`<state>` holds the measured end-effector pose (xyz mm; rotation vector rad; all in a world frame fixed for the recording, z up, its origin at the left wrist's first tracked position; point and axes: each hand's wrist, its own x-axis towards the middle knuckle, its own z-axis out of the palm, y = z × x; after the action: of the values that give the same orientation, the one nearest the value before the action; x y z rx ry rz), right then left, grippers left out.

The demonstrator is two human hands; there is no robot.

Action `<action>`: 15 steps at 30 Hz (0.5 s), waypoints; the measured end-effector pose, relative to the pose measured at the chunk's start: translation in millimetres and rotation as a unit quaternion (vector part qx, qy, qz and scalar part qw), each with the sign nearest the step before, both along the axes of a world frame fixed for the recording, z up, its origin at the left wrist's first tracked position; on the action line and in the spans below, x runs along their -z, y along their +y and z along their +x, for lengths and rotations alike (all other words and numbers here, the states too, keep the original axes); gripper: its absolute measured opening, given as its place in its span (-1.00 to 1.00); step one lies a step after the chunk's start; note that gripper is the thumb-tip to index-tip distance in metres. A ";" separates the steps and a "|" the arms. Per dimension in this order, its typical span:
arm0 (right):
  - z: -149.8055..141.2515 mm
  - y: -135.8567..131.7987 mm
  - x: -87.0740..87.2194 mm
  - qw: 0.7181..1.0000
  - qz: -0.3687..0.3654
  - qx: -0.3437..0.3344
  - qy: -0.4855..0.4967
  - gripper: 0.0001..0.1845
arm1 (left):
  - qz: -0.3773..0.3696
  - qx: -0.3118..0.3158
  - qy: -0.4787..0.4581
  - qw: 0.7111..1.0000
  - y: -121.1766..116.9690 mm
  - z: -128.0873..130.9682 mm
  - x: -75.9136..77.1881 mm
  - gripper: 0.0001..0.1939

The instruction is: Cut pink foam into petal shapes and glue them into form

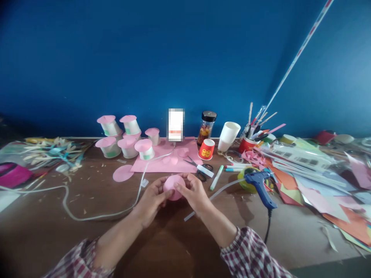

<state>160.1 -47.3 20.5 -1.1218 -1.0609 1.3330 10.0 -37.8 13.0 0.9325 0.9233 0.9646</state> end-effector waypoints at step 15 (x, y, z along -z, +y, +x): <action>0.8 1.0 0.9 0.992 -0.035 0.007 0.121 -0.67 | -0.001 0.012 -0.025 1.000 -1.7 -2.1 -3.9 -0.41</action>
<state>161.0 -46.3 19.7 -0.9869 -0.8332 1.4641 7.9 -39.5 16.9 0.9122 0.8687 0.9632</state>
